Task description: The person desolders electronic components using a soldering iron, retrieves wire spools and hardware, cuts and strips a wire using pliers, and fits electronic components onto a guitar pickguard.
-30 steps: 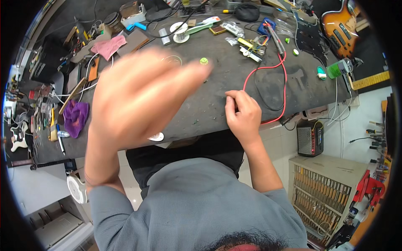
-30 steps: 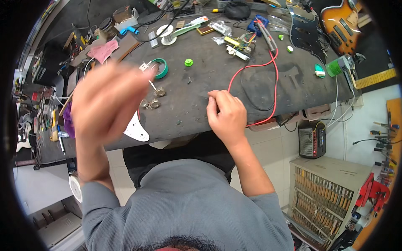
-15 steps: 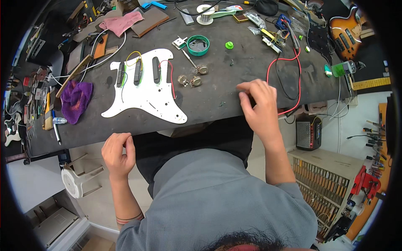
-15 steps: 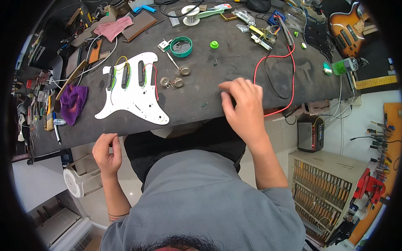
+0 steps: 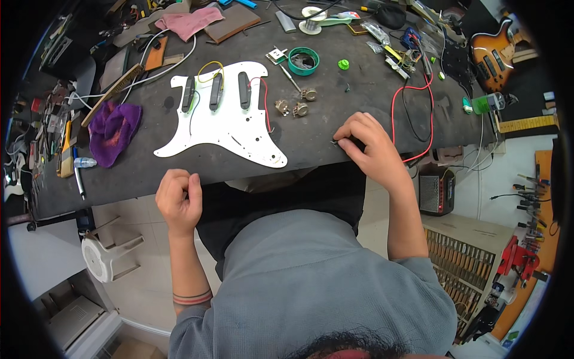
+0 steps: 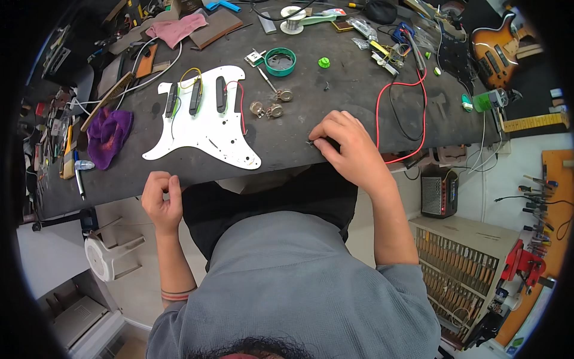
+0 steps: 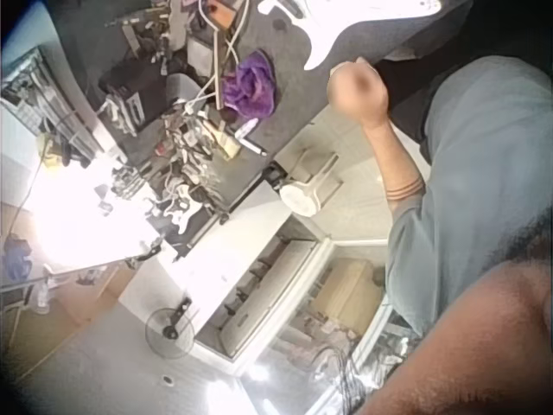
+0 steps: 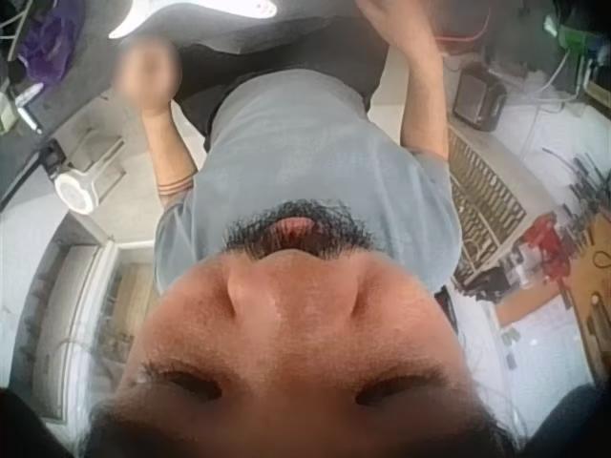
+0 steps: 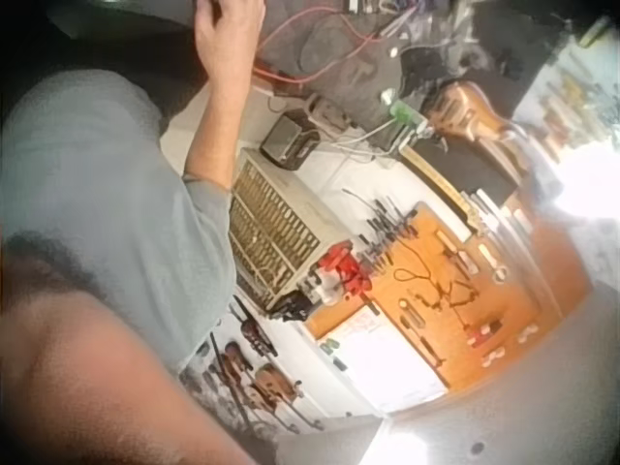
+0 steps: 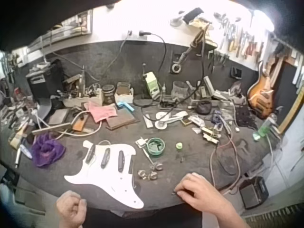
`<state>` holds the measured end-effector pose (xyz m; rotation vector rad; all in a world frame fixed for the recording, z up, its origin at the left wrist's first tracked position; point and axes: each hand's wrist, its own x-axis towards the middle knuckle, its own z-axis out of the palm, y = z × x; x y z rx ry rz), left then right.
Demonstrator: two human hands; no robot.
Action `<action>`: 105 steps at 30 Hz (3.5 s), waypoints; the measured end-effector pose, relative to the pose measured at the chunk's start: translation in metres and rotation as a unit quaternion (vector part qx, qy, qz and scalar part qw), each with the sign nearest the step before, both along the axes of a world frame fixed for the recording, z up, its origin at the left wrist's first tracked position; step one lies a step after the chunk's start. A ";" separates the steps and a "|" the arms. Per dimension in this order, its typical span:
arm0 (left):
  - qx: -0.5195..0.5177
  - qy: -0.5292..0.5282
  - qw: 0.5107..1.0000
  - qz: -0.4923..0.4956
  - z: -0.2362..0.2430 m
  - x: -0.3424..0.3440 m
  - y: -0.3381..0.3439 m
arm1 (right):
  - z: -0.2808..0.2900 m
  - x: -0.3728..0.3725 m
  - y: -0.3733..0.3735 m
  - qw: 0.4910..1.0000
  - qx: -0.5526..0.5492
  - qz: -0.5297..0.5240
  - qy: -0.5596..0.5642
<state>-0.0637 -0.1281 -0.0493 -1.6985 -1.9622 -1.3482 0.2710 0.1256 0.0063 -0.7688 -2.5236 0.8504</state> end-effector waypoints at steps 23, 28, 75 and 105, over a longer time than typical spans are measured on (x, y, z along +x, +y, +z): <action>0.046 -0.020 0.998 0.026 -0.015 -0.003 0.009 | 0.000 -0.074 0.002 0.987 0.159 -0.002 0.001; 0.036 -0.030 0.999 0.025 -0.015 -0.003 0.008 | 0.000 -0.071 0.008 0.987 0.160 -0.005 -0.015; -0.093 -0.042 0.980 -0.171 0.078 0.075 0.117 | 0.012 -0.058 -0.034 0.979 0.096 -0.066 0.170; -0.011 -0.163 0.977 -0.138 0.064 0.102 0.085 | 0.025 -0.069 -0.061 0.960 0.207 -0.060 0.176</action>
